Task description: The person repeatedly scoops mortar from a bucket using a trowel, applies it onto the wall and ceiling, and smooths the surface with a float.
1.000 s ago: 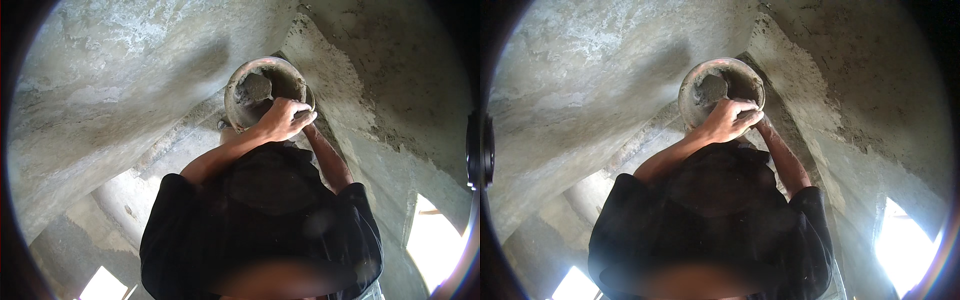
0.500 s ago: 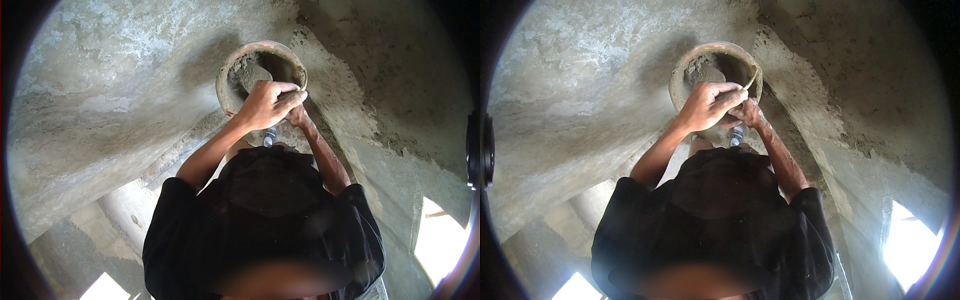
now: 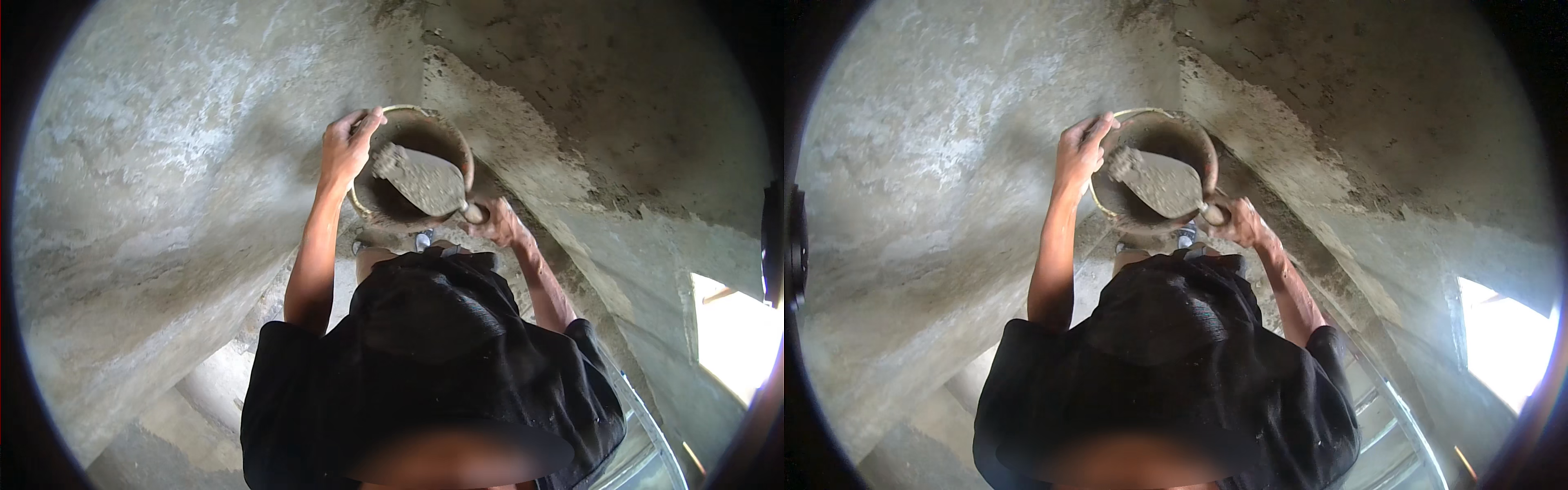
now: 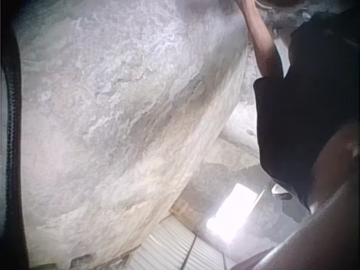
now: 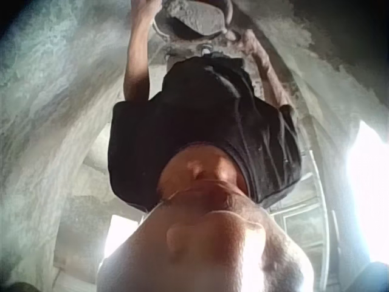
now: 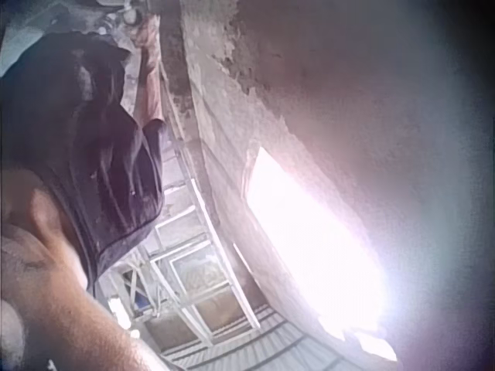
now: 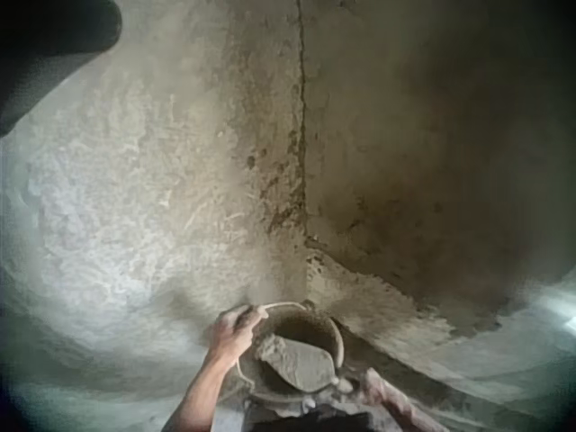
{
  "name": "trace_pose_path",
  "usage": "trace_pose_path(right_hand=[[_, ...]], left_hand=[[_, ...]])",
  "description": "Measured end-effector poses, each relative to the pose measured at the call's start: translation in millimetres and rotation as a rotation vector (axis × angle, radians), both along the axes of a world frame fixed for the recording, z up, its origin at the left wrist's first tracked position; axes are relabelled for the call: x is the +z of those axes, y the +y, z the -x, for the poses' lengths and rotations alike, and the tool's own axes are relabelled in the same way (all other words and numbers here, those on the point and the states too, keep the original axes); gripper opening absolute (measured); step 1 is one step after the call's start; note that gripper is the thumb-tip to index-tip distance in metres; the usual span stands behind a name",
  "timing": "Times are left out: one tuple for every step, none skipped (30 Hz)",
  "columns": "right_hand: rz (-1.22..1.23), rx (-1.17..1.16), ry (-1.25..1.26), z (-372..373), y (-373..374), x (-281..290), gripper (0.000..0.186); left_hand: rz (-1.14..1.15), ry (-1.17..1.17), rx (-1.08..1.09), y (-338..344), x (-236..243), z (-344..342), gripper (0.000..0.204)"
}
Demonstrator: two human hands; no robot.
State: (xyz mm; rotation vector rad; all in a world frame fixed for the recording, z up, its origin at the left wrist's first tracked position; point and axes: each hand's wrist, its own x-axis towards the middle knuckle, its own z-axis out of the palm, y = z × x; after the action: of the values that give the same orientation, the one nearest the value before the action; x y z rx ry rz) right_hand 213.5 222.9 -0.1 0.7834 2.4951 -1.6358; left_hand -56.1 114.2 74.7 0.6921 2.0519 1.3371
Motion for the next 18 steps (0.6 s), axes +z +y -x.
trace_pose_path(right_hand=[[-0.002, -0.011, -0.069, -15, 0, -12, 0.044], [0.109, -0.112, 0.086, -29, -5, -35, 0.042], [0.113, -0.115, 0.087, -38, -9, -49, 0.042], [0.039, -0.146, 0.119, -43, -12, -58, 0.041], [-0.033, -0.174, 0.152, -47, -12, -65, 0.039], [0.074, -0.219, 0.15, -46, -13, -58, 0.04], [0.076, -0.233, 0.152, -45, -17, -61, 0.04], [0.003, -0.251, 0.101, -44, -21, -65, 0.04], [-0.072, -0.262, 0.052, -40, -21, -68, 0.041], [-0.059, -0.26, 0.121, -36, -22, -69, 0.043], [-0.057, -0.257, 0.129, -30, -22, -72, 0.043], [-0.101, -0.238, 0.072, -27, -20, -75, 0.044], [-0.147, -0.219, 0.014, -27, -19, -80, 0.046], [-0.255, -0.243, 0.027, -35, -21, -112, 0.051], [-0.16, -0.11, -0.1, -21, -13, -73, 0.057], [-0.198, -0.118, -0.044, -17, -9, -90, 0.06], [-0.234, -0.143, 0.003, -20, -9, -104, 0.063], [-0.244, -0.148, 0.004, -19, -4, -100, 0.063]], left_hand=[[-0.005, -0.007, 0.001, 2, -6, -2, 0.037], [-0.004, -0.004, 0.002, 3, -14, -4, 0.037], [0.043, 0.01, -0.018, 2, -20, -6, 0.037], [0.049, 0.003, -0.025, 3, -25, -9, 0.036], [0.056, -0.002, -0.029, 4, -29, -11, 0.036], [0.06, -0.001, -0.045, 4, -35, -13, 0.036], [0.041, 0.002, -0.054, 3, -42, -14, 0.034], [0.021, 0.005, -0.062, 2, -50, -14, 0.033], [0.02, 0.011, -0.067, 3, -60, -13, 0.033], [-0.021, 0.087, -0.066, -2, -69, -10, 0.029], [-0.064, 0.162, -0.066, -7, -76, -5, 0.025], [-0.124, 0.225, -0.088, -5, -76, -2, 0.026], [-0.13, 0.222, -0.102, -8, -75, 0, 0.026], [-0.031, 0.215, -0.068, -11, -71, -1, 0.028], [0.07, 0.212, -0.02, -18, -67, 0, 0.031], [0.053, 0.059, 0.042, -22, -60, 2, 0.029], [0.04, -0.101, 0.085, -26, -53, 2, 0.027], [0.029, -0.107, 0.094, -33, -53, 4, 0.024]])
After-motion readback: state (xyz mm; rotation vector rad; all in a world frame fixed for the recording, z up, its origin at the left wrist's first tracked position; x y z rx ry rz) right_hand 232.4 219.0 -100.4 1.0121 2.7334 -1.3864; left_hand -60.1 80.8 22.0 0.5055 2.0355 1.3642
